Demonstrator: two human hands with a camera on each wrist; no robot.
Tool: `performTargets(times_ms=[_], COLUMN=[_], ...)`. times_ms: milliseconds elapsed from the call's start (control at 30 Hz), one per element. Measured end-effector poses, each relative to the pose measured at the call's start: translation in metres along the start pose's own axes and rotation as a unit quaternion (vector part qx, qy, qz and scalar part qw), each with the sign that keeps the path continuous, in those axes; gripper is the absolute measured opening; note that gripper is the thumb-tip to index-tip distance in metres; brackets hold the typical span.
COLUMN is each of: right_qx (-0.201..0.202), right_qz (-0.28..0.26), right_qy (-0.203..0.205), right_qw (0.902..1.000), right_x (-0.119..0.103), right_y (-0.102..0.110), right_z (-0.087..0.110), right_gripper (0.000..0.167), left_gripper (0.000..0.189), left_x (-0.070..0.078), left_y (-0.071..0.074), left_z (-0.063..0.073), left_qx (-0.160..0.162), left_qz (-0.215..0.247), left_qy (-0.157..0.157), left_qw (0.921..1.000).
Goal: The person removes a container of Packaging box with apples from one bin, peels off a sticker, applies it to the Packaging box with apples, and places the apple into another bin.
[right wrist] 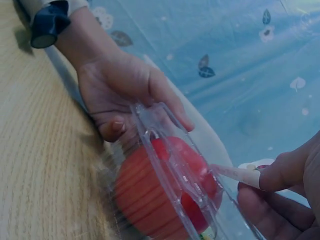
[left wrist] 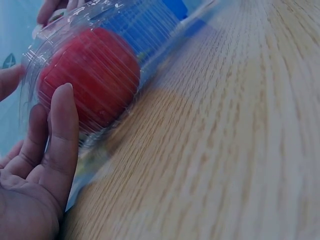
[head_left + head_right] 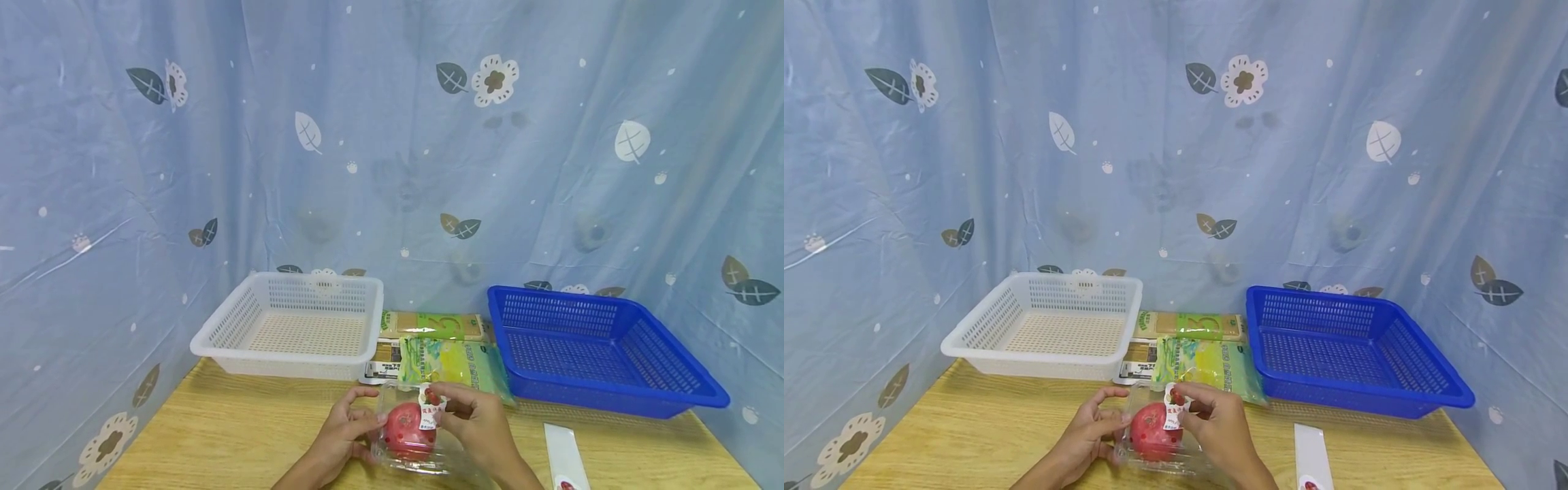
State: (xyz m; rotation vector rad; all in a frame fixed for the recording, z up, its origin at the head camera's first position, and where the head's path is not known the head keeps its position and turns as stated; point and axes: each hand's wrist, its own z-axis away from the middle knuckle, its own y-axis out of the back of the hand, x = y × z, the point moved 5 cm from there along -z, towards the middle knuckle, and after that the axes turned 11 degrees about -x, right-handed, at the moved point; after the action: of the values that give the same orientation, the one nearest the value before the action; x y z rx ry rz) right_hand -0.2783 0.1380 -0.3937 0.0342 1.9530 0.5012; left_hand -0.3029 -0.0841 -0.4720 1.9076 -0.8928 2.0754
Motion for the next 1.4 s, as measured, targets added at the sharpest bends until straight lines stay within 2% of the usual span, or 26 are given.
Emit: performTargets(times_ms=[233, 467, 700, 800, 1033, 1167, 1267, 1400], right_qx=[-0.003, -0.004, -0.005, -0.008, -0.014, -0.015, -0.013, -0.014], right_qz=[0.024, 0.025, 0.056, 0.065, 0.093, 0.1, 0.083, 0.029], right_qy=[0.025, 0.004, -0.015, -0.013, 0.019, 0.005, -0.013, -0.026], right_qw=[0.9994, 0.9997, 0.9983, 0.9977, 0.9954, 0.9949, 0.9964, 0.9991], right_x=[0.0014, 0.0027, 0.0052, 0.0049, 0.0009, 0.0022, 0.0039, 0.0066], right_y=[-0.0041, -0.006, -0.007, -0.0075, -0.0096, -0.0093, -0.0081, -0.0058], right_z=[-0.0005, -0.0013, -0.0022, -0.0022, -0.0033, -0.0041, -0.004, -0.0024], right_gripper=[0.036, 0.038, 0.038, 0.039, 0.038, 0.041, 0.04, 0.037], left_gripper=[0.066, 0.067, 0.067, 0.067, 0.065, 0.065, 0.066, 0.066], left_x=[0.0, 0.0003, -0.0001, -0.0002, -0.0002, -0.0003, -0.0007, -0.001], left_y=[0.0003, 0.0002, 0.0006, 0.0005, 0.0006, 0.001, 0.0013, 0.0015], left_z=[-0.0005, -0.0001, 0.0003, 0.0, -0.0007, -0.0012, -0.0014, -0.0015], left_qx=[-0.002, -0.001, 0.002, 0.002, 0.002, 0.0, -0.001, -0.001], left_qz=[-0.001, 0.002, 0.001, 0.001, 0.0, -0.005, -0.007, -0.008], left_qy=[0.0, 0.003, 0.005, 0.006, 0.001, 0.0, 0.0, 0.001], left_qw=[1.0, 1.0, 1.0, 1.0, 1.0, 1.0, 1.0, 1.0])
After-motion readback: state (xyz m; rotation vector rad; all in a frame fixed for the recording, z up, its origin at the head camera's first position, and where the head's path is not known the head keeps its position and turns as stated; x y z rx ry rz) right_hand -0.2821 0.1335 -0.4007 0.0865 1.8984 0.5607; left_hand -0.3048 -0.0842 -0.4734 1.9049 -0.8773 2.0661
